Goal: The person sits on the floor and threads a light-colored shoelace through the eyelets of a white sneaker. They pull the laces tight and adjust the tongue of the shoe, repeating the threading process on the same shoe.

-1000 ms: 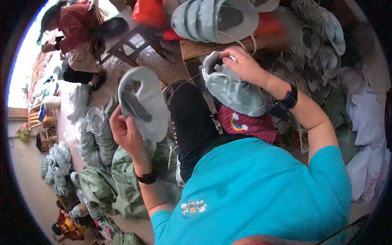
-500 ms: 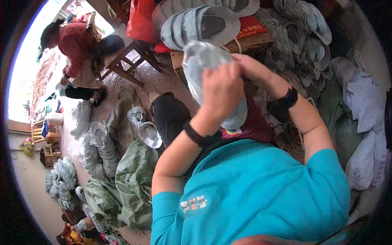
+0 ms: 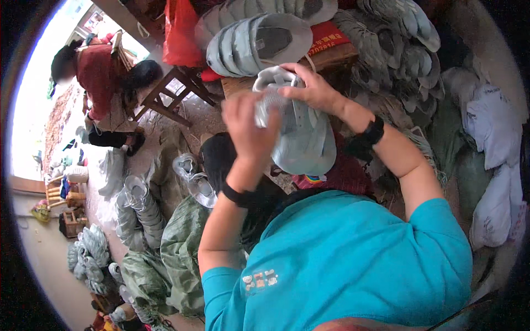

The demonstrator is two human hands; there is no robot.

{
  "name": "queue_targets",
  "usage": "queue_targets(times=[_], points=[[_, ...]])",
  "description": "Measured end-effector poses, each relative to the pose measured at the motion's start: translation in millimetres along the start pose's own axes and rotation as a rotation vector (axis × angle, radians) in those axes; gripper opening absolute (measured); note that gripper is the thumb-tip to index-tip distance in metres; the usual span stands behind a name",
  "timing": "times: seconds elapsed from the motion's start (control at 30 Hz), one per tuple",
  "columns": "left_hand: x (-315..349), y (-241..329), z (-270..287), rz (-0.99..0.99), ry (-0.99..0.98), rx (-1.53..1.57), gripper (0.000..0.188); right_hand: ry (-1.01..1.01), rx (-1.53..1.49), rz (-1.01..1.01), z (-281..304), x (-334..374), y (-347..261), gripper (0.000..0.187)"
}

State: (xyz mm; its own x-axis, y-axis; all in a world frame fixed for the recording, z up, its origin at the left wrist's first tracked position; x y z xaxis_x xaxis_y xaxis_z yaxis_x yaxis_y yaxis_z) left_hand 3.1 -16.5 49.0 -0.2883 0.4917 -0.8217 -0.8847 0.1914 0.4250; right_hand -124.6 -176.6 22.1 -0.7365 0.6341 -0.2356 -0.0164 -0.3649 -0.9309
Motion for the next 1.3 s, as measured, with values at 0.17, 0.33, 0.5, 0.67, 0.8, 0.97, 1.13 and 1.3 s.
queue_targets(times=[0.17, 0.33, 0.5, 0.67, 0.8, 0.97, 1.13, 1.3], points=[[-10, -55, -27, 0.136, -0.183, 0.393, 0.018, 0.059, 0.142, 0.123, 2, 3, -10, 0.067], [-4, -54, -35, 0.271, -0.044, 0.331, 0.027, 0.011, 0.247, 0.161, 6, 9, -6, 0.049], [-19, -19, -19, 0.231, 0.011, 0.376, 0.031, 0.131, 0.454, 0.121, -1, 9, -18, 0.046], [-27, -6, -41, 0.074, 0.014, 0.18, 0.025, 0.318, 0.56, 0.33, -17, 10, -11, 0.038], [1, -39, -64, 0.147, -0.012, 0.14, 0.025, 0.131, 0.002, 0.0, -1, 10, 14, 0.028], [16, -59, -91, 0.146, -0.006, 0.043, 0.021, 0.207, -0.001, -0.098, 4, 12, 56, 0.046], [51, -62, -104, 0.319, -0.203, 0.165, 0.04, 0.264, 0.0, -0.093, 1, 16, 86, 0.06], [57, -50, -103, 0.505, -0.212, 0.3, 0.052, 0.249, -0.056, 0.08, -2, 31, 96, 0.068]])
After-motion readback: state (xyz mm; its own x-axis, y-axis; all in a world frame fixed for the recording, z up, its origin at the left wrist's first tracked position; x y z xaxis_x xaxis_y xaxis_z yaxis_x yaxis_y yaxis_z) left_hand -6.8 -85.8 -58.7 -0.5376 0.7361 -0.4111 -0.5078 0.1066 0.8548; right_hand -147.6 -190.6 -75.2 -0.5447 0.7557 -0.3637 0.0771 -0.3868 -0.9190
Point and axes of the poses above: each hand's wrist, its own x-axis away from the middle knuckle, its own z-axis out of the back of the hand, y = z × x, the point moved 1 cm from there along -x, towards the middle knuckle, and after that the axes turned 5 degrees about y, right-handed, at the moved point
